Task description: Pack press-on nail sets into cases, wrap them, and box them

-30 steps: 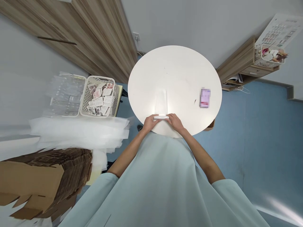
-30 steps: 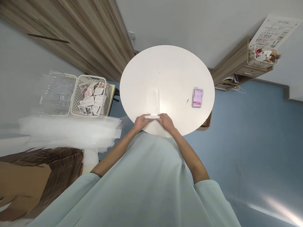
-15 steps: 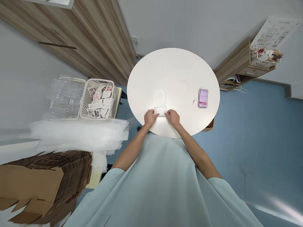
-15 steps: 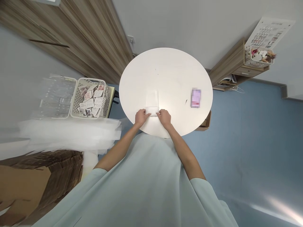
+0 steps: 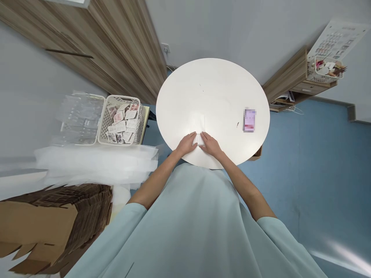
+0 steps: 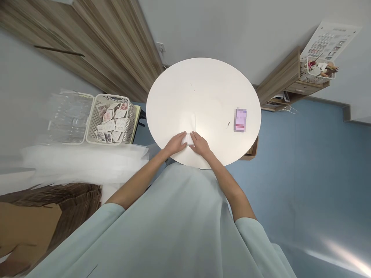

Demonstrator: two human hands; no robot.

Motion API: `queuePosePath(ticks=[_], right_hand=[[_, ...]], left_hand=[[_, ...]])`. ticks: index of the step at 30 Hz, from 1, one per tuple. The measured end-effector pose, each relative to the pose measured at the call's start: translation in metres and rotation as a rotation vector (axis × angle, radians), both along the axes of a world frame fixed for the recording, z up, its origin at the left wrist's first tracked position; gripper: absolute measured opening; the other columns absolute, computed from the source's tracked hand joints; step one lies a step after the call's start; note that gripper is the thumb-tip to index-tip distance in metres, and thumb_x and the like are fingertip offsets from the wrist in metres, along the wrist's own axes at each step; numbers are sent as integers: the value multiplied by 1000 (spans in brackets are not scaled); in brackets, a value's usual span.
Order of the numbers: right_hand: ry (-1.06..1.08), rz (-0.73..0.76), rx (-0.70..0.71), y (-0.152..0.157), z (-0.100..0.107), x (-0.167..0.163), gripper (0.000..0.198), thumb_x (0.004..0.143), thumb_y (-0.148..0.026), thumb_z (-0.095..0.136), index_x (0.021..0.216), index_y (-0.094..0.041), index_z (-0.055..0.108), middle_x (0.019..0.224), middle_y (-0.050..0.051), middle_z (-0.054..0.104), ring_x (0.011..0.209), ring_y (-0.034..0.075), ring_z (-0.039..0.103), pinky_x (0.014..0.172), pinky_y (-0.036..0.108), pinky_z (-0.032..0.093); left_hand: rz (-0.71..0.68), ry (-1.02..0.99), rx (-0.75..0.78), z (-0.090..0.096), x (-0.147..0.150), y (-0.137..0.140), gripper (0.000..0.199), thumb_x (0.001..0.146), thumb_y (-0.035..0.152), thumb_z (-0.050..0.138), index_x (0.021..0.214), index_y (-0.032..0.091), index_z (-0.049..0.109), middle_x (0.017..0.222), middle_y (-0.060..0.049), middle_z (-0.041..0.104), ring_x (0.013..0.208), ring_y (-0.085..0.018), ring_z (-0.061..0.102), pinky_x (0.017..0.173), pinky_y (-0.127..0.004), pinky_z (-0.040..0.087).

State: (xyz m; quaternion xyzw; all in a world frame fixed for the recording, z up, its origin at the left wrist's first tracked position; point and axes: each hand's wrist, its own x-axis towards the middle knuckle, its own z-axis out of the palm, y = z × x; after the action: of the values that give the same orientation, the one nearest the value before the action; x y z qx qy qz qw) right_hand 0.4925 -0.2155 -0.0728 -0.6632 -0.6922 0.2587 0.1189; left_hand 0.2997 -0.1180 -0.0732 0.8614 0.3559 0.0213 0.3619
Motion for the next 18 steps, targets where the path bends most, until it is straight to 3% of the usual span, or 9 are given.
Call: queuePosePath(ticks=[5,8,15,18], right_hand=[[32,39,39,-50,2,-11,69,104,-38,59,164,-12,38,169,24,39,158,35,39,123,54,43],[62,37,21,-65,5,-12,69,104,-44,60,163,-15,41,169,22,40,156,35,42,122,55,45],[178,-134,-36,-50,14,-1,49,107,-51,56,146,-22,62,152,11,63,142,28,59,119,45,48],[220,-243,-68,-39,18,-3,41,110,-51,50,136,-25,68,137,8,73,123,26,69,106,40,55]], left_hand=[[-39,-14,-67,0,-27,-47,84,88,38,71,163,19,40,172,-14,39,160,-30,36,133,-51,26],[-15,-39,-95,1,-37,-63,79,92,38,69,163,23,39,171,-13,40,159,-27,38,133,-51,26],[204,-89,-241,15,-34,-48,56,95,49,69,145,23,64,153,-10,63,143,-32,58,119,-45,46],[275,-44,-233,18,-27,-36,39,99,52,63,125,24,73,128,-10,76,120,-32,70,104,-42,53]])
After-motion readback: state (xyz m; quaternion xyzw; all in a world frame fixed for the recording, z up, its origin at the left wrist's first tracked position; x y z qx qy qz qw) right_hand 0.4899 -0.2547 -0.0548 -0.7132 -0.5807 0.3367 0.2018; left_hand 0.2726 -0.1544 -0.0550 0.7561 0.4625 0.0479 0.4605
